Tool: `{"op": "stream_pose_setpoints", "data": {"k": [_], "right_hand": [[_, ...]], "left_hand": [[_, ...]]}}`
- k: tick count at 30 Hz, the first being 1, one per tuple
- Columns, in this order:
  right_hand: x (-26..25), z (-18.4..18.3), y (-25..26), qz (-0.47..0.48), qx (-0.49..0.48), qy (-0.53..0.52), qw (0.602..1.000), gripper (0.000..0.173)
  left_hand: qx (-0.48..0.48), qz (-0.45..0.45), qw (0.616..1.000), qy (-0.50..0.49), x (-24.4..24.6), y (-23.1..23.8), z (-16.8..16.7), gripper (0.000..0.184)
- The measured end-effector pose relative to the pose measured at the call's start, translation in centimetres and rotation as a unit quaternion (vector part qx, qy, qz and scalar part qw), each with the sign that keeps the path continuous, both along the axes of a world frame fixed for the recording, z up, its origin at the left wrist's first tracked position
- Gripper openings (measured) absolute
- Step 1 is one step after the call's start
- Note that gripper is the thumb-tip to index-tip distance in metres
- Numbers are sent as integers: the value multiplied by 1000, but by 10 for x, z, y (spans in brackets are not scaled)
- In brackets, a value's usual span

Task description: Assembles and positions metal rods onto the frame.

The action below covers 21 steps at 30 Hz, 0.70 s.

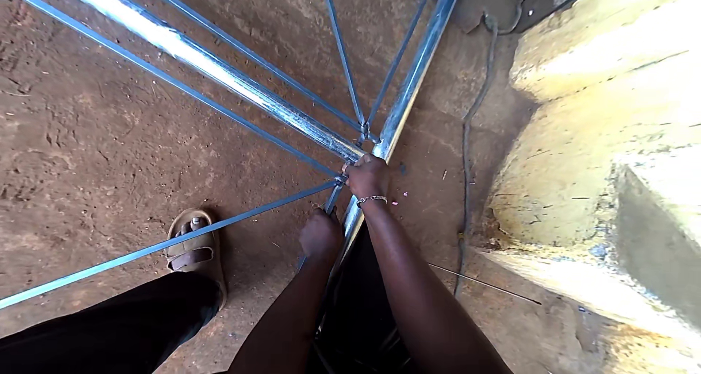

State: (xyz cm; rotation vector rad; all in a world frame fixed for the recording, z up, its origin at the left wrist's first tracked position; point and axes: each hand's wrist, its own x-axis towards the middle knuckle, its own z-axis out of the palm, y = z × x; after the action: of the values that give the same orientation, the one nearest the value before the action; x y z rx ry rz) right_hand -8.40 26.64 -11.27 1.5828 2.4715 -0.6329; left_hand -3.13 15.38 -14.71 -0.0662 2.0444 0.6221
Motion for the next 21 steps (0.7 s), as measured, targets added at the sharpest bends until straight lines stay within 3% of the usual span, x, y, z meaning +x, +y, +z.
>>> {"op": "stream_pose_setpoints", "data": {"k": [4,21], "right_hand": [[1,0,3,-14,-2,50,999,13],[-1,-9,5,4,-14,2,1000,19]], "left_hand": [[1,-6,1000,0,-2,-1,1,52],[-2,-11,1000,-9,-2,-1,1,53]]}}
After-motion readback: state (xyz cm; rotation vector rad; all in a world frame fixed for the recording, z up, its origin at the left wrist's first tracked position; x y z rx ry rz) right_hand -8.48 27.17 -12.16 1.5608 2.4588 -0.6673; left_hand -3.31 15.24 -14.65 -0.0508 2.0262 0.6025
